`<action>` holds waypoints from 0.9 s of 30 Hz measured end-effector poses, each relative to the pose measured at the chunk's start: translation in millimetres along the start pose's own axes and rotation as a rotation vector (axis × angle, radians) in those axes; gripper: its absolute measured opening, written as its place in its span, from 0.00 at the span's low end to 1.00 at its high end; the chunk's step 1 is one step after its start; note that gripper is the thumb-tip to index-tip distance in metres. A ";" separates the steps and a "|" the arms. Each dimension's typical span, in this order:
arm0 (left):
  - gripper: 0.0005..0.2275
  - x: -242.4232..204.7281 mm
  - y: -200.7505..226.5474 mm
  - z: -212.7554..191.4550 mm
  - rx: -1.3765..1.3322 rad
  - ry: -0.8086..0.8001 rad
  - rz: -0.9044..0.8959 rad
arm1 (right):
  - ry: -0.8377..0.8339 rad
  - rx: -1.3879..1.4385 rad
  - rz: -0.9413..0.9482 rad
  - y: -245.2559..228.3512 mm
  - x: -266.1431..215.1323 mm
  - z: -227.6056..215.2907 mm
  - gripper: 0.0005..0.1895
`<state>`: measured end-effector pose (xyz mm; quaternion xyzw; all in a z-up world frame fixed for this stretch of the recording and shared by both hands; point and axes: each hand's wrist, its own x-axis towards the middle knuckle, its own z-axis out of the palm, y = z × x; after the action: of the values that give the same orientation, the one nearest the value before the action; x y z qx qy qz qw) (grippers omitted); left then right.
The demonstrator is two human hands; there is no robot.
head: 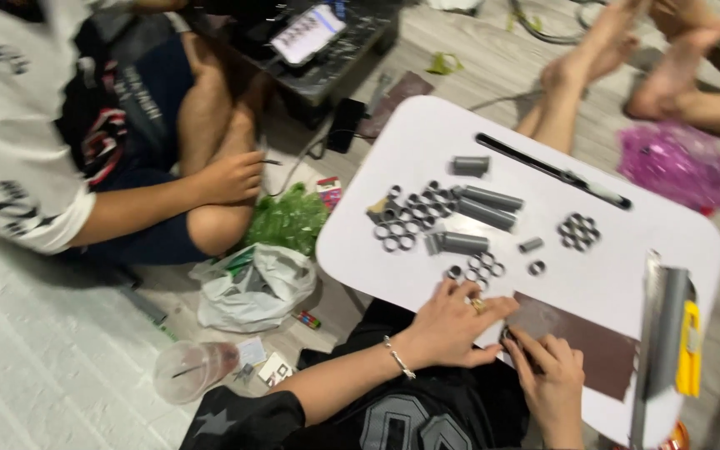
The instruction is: The person is sanding the edges of small PVC rings using a piece of sandpaper on a white tray.
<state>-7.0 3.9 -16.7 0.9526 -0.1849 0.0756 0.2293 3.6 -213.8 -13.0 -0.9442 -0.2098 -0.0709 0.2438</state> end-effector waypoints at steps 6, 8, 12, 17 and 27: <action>0.29 4.5 10.5 -26.4 0.018 0.169 0.012 | 0.071 -0.134 0.033 6.8 14.9 -8.6 0.14; 0.29 5.4 12.4 -27.2 0.012 0.169 0.026 | 0.071 -0.104 0.007 -4.3 20.5 -8.8 0.14; 0.28 7.0 13.8 -33.8 -0.002 0.180 0.035 | 0.017 0.029 -0.056 -30.1 20.6 -13.1 0.14; 0.28 9.2 15.4 -34.6 0.005 0.153 0.049 | 0.040 -0.039 -0.007 -13.3 12.9 -27.4 0.13; 0.30 13.9 10.1 -18.3 0.046 0.144 0.082 | 0.001 0.025 -0.113 -24.5 25.1 -26.8 0.05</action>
<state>0.8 -0.3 6.8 0.9415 -0.2048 0.1573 0.2166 14.8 -198.4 26.9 -0.9277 -0.2635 -0.0822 0.2513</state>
